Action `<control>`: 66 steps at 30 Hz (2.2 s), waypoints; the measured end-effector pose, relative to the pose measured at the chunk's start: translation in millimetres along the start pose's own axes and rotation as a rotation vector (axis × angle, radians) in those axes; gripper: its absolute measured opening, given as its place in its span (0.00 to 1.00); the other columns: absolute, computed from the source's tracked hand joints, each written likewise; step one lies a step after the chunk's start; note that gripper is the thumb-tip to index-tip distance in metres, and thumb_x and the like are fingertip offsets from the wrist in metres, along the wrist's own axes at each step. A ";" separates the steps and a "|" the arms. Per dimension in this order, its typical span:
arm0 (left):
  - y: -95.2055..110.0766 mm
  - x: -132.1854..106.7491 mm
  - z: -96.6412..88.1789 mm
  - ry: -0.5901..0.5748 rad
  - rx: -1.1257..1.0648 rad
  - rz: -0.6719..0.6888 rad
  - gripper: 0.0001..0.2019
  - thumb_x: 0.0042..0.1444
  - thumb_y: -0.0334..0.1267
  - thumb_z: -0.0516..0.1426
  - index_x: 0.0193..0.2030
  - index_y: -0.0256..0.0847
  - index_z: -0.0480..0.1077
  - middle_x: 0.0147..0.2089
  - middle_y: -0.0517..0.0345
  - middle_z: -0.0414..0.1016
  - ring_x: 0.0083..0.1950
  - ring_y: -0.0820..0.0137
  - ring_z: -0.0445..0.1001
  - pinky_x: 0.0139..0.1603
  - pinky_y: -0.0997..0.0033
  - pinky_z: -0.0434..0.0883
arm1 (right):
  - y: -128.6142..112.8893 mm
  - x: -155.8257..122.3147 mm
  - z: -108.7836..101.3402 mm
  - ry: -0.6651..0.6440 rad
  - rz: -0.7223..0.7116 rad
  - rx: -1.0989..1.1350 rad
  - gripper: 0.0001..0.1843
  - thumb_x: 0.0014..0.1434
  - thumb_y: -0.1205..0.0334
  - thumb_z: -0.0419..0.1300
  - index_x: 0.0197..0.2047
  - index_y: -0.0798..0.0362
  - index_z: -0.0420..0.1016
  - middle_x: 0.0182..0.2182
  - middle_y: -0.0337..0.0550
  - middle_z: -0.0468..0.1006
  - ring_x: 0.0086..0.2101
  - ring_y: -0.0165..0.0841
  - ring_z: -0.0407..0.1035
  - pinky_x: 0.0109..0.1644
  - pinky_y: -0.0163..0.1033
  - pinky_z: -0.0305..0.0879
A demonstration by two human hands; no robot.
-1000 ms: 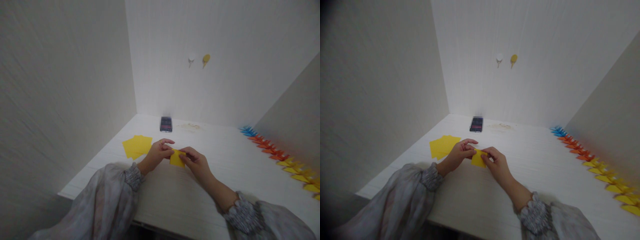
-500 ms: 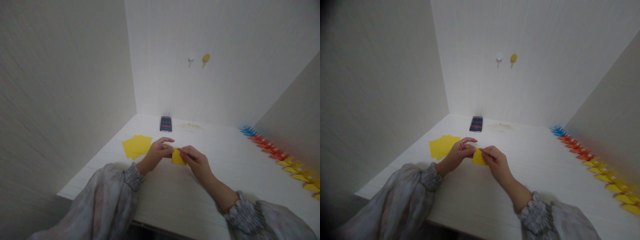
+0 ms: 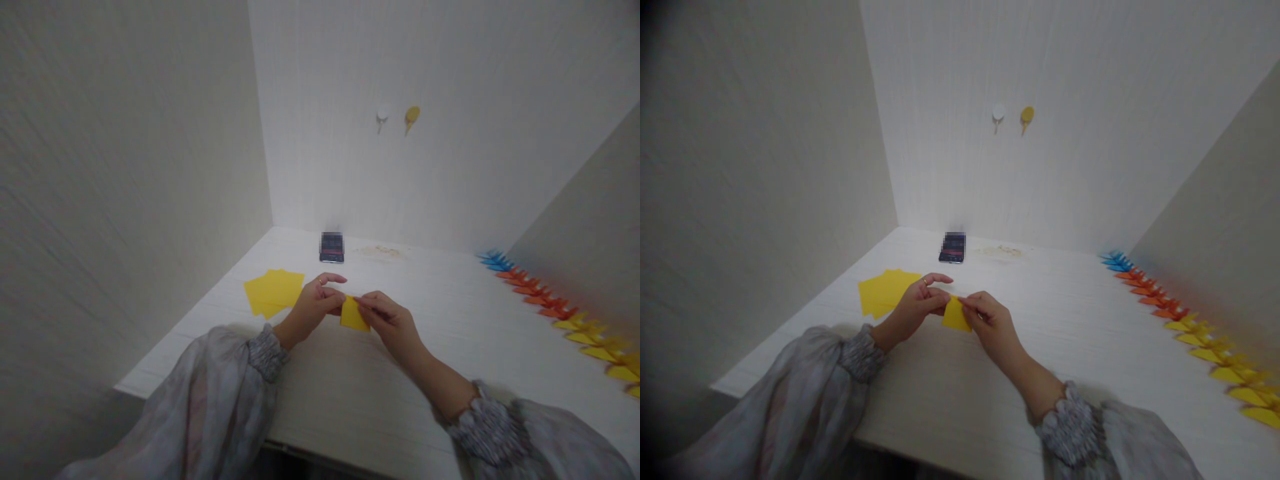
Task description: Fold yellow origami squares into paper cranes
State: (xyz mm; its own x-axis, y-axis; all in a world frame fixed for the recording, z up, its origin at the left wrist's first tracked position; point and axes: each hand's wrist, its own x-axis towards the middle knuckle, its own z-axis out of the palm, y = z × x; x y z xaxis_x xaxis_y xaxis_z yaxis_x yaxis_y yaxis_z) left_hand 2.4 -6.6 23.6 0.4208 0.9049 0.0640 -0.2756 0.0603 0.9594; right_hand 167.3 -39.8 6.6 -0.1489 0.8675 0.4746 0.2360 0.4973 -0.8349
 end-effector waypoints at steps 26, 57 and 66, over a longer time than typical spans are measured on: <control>-3.0 1.4 -1.0 -0.015 -0.027 0.000 0.18 0.43 0.32 0.59 0.39 0.40 0.55 0.24 0.62 0.73 0.26 0.74 0.72 0.32 0.69 0.70 | -4.0 0.5 -4.8 -0.042 -0.143 -0.128 0.12 0.54 0.68 0.54 0.38 0.45 0.75 0.32 0.42 0.69 0.32 0.30 0.65 0.31 0.34 0.63; -3.3 1.3 2.1 0.014 -0.002 -0.006 0.15 0.44 0.33 0.58 0.36 0.39 0.54 0.23 0.64 0.72 0.25 0.76 0.71 0.32 0.72 0.69 | -3.7 0.7 -12.0 -0.203 -0.383 -0.428 0.17 0.55 0.71 0.50 0.46 0.46 0.69 0.37 0.46 0.67 0.35 0.32 0.64 0.35 0.37 0.65; -6.4 2.7 -1.0 0.013 0.051 -0.018 0.21 0.39 0.38 0.62 0.36 0.39 0.55 0.23 0.61 0.73 0.24 0.74 0.71 0.30 0.72 0.69 | -1.8 -0.5 -11.2 -0.184 -0.391 -0.448 0.16 0.55 0.70 0.50 0.44 0.47 0.70 0.38 0.47 0.68 0.36 0.32 0.66 0.36 0.38 0.66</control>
State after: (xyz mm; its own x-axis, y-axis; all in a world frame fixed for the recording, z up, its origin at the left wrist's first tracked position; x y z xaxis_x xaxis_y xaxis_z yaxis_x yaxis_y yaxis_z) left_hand 4.4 -4.1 17.3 0.4143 0.9091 0.0432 -0.2234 0.0556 0.9731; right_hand 177.7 -40.9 11.0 -0.4592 0.6238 0.6325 0.5044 0.7692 -0.3923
